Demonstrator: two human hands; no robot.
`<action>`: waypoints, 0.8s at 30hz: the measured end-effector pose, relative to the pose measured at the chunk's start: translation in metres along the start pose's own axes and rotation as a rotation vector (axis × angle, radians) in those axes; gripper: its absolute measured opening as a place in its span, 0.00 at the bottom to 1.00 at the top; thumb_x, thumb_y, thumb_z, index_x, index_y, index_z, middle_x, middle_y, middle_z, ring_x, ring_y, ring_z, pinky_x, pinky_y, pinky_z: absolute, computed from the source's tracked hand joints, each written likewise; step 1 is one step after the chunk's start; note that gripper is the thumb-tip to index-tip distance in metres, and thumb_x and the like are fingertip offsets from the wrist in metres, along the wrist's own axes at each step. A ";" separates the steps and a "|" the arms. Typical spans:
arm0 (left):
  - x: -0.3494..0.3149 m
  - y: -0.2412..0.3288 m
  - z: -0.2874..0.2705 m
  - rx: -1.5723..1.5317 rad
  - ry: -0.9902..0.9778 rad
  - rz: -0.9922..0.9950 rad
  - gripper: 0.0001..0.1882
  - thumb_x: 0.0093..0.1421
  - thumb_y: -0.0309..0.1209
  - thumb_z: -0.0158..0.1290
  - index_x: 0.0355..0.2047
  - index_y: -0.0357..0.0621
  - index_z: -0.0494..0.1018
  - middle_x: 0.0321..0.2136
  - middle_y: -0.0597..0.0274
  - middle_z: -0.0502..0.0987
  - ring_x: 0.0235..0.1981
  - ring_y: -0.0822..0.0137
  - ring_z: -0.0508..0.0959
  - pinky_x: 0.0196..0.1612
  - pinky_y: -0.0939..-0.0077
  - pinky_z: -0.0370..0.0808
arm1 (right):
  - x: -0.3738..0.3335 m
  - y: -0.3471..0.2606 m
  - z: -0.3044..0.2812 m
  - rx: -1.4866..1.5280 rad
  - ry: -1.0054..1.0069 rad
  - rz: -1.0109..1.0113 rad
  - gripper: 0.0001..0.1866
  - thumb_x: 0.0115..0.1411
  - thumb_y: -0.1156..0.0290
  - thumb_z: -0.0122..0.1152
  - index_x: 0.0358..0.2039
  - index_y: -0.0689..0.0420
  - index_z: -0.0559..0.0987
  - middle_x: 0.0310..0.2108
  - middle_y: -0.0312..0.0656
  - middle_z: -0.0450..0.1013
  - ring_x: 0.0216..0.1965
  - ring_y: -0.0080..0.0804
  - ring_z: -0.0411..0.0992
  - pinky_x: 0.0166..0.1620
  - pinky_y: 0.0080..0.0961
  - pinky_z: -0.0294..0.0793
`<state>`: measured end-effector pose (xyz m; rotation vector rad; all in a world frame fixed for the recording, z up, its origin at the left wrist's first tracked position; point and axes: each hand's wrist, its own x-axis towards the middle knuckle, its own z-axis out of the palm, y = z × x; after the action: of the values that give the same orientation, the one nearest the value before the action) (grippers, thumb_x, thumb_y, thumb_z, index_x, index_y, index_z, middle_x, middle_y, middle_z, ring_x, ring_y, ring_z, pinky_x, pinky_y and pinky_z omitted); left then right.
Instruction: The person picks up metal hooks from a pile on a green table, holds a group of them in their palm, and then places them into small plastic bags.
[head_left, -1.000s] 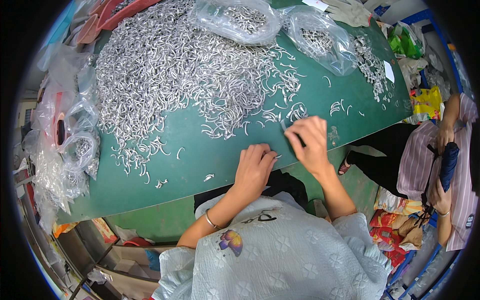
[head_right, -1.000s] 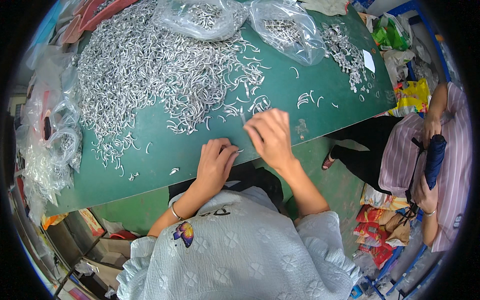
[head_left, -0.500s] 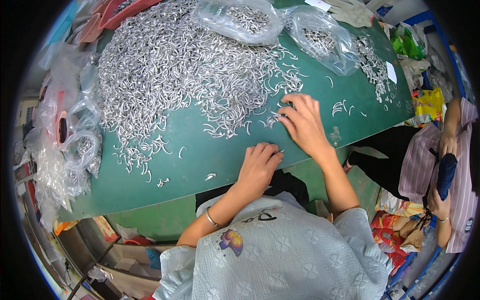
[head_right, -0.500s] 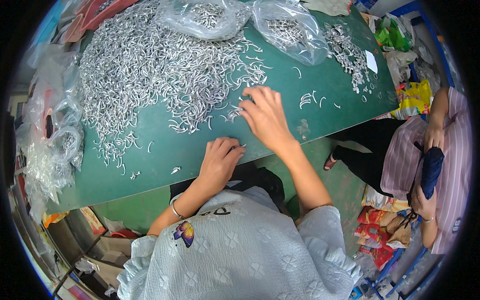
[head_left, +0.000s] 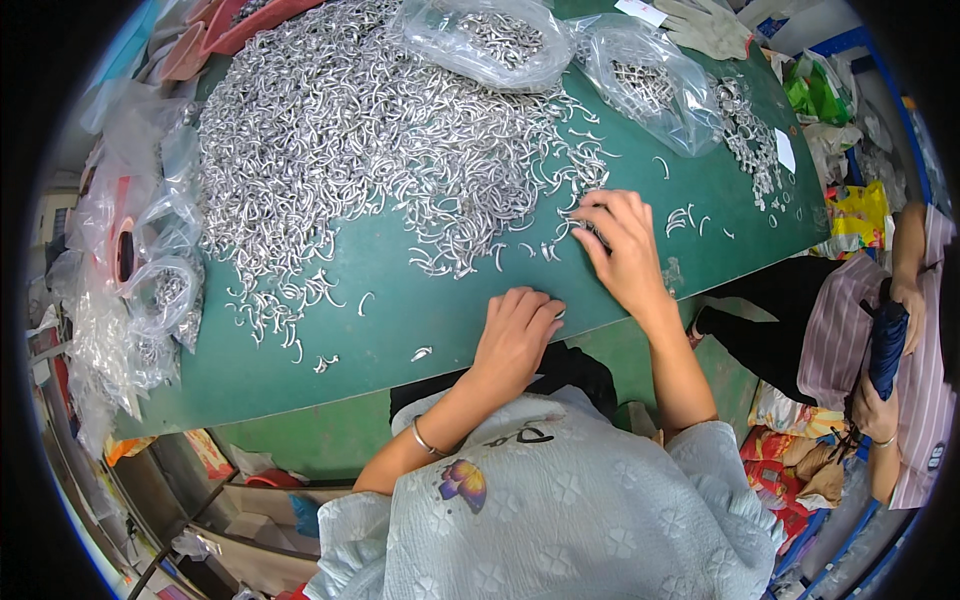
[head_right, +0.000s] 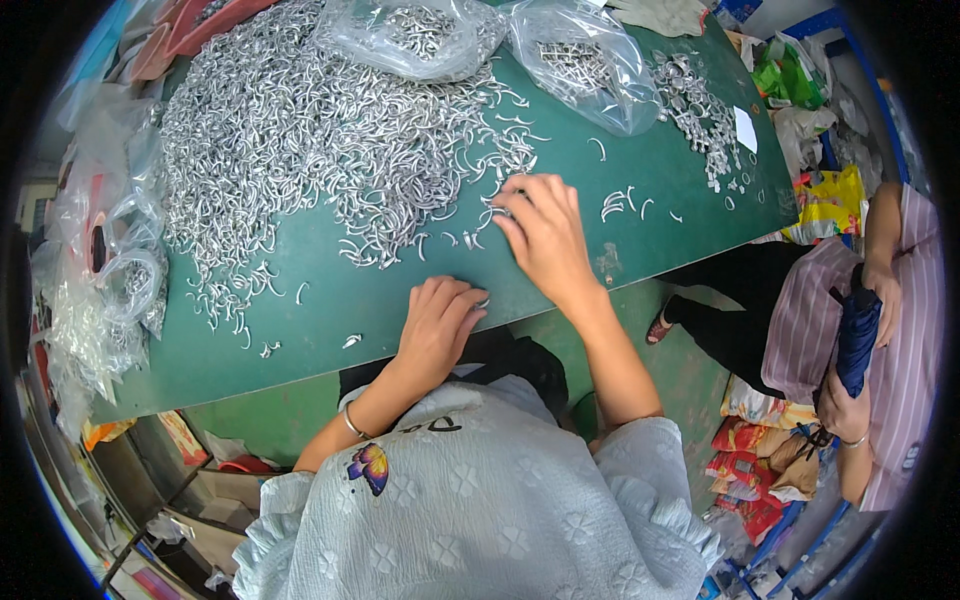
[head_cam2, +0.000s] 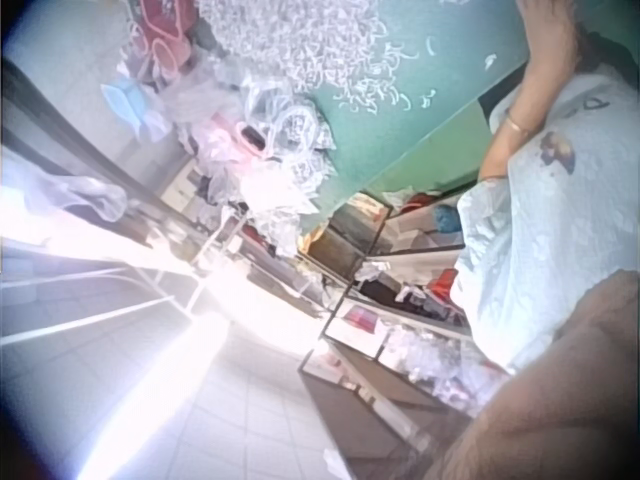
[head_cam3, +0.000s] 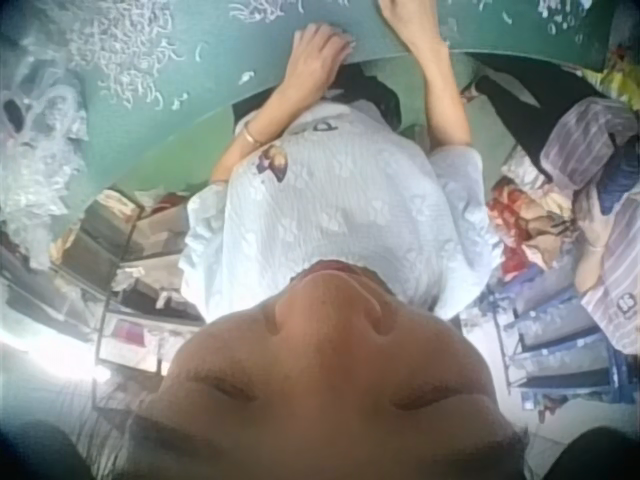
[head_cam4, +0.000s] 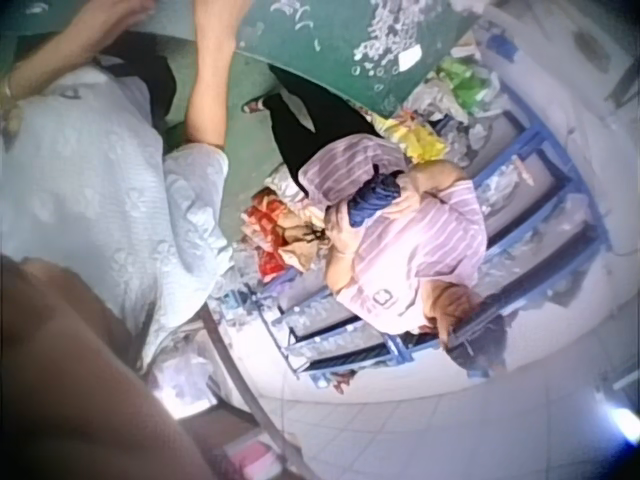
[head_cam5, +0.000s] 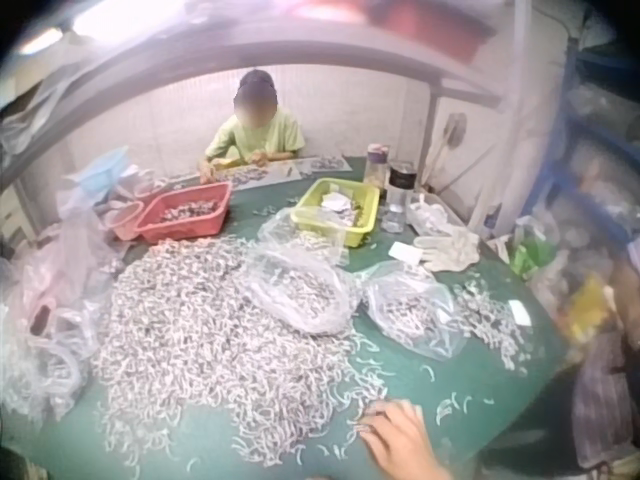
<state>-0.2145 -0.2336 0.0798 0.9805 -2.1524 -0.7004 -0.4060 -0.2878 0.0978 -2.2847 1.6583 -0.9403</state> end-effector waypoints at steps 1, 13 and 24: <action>0.001 0.001 0.000 0.003 0.002 -0.007 0.16 0.50 0.23 0.60 0.41 0.41 0.74 0.36 0.58 0.72 0.40 0.56 0.72 0.39 0.64 0.65 | -0.001 -0.001 0.000 0.012 -0.003 -0.017 0.09 0.51 0.74 0.66 0.35 0.56 0.79 0.41 0.37 0.72 0.46 0.39 0.68 0.48 0.37 0.62; -0.001 0.000 -0.001 0.003 0.002 -0.024 0.15 0.51 0.23 0.60 0.40 0.40 0.75 0.35 0.58 0.72 0.39 0.57 0.72 0.39 0.64 0.65 | 0.001 0.005 0.003 0.128 0.159 0.291 0.02 0.56 0.78 0.61 0.31 0.60 0.78 0.38 0.40 0.76 0.42 0.38 0.70 0.48 0.30 0.64; -0.001 -0.002 -0.002 0.006 0.008 -0.011 0.15 0.51 0.23 0.61 0.40 0.41 0.76 0.35 0.59 0.72 0.39 0.57 0.72 0.38 0.65 0.65 | 0.012 -0.009 0.007 -0.124 0.142 0.106 0.07 0.52 0.74 0.66 0.32 0.57 0.78 0.38 0.39 0.73 0.42 0.39 0.68 0.46 0.36 0.62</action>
<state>-0.2121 -0.2347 0.0793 0.9971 -2.1455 -0.6944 -0.3924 -0.2965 0.1016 -2.2259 1.9263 -1.0240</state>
